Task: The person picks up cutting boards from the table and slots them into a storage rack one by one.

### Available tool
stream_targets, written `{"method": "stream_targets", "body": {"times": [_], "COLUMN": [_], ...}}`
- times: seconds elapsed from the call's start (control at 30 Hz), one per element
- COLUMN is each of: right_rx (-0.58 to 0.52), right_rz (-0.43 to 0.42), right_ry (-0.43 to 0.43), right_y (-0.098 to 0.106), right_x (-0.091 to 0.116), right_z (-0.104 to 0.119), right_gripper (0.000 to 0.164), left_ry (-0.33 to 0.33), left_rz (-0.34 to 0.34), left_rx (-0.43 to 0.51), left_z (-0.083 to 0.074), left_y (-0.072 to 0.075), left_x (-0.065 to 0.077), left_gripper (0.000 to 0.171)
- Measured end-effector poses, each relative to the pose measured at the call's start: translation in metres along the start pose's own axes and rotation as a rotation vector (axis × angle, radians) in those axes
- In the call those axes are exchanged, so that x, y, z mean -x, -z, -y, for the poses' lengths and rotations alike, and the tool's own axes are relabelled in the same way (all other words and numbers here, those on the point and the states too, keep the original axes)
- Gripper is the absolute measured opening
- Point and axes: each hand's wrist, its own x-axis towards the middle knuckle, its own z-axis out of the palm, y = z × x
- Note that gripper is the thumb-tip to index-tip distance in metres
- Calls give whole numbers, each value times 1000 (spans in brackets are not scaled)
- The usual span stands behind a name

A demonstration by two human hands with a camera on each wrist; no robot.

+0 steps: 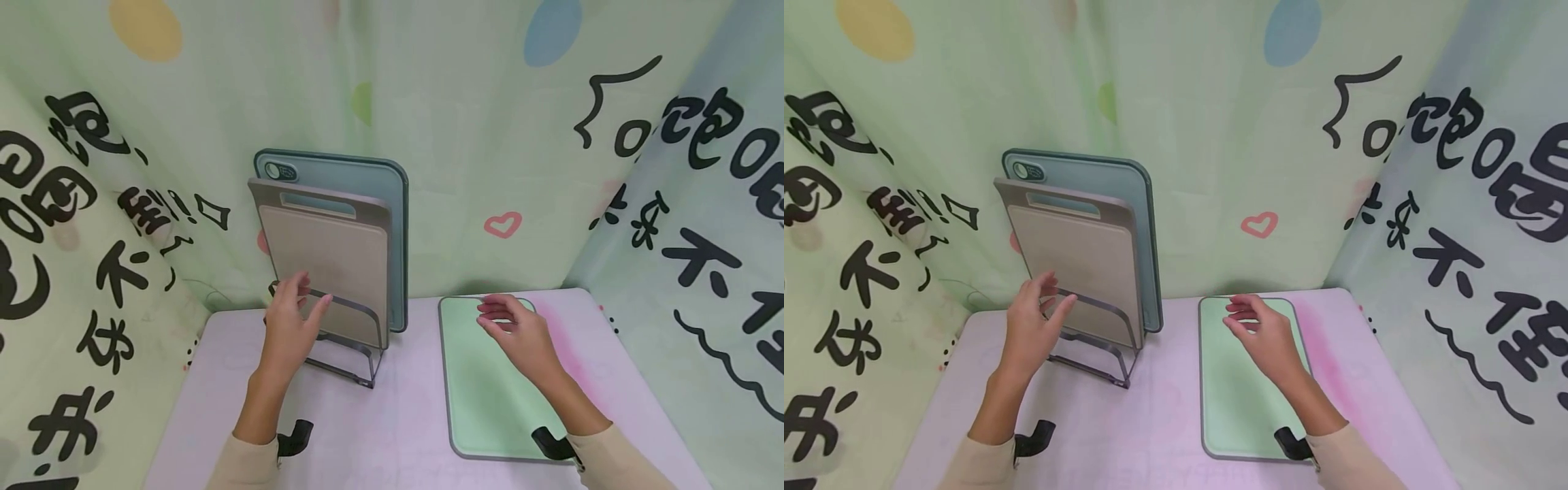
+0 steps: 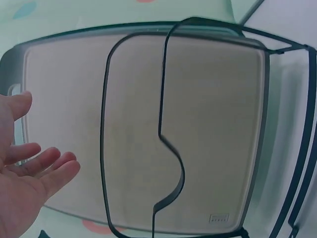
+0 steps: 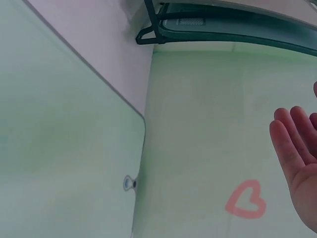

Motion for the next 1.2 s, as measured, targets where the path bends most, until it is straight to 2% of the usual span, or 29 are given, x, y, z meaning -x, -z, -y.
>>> {"method": "stream_targets", "body": {"times": [0.37,0.8,1.0,1.2], "right_rx": [20,74,105,90], "right_rz": [62,123,146,195], "right_ry": [-79,-179,-224,-285], "right_y": [24,52,61,69], "right_x": [22,44,49,52], "right_z": [-35,-72,-87,-102], "right_gripper": [35,43,45,50], "left_ry": [-52,-30,-52,-62], "left_rz": [62,185,243,286], "left_rx": [-15,-2,44,75], "left_z": [-16,-28,-31,-33], "left_y": [-27,-58,-72,-89], "left_x": [20,40,47,53], "left_gripper": [55,54,50,49]}}
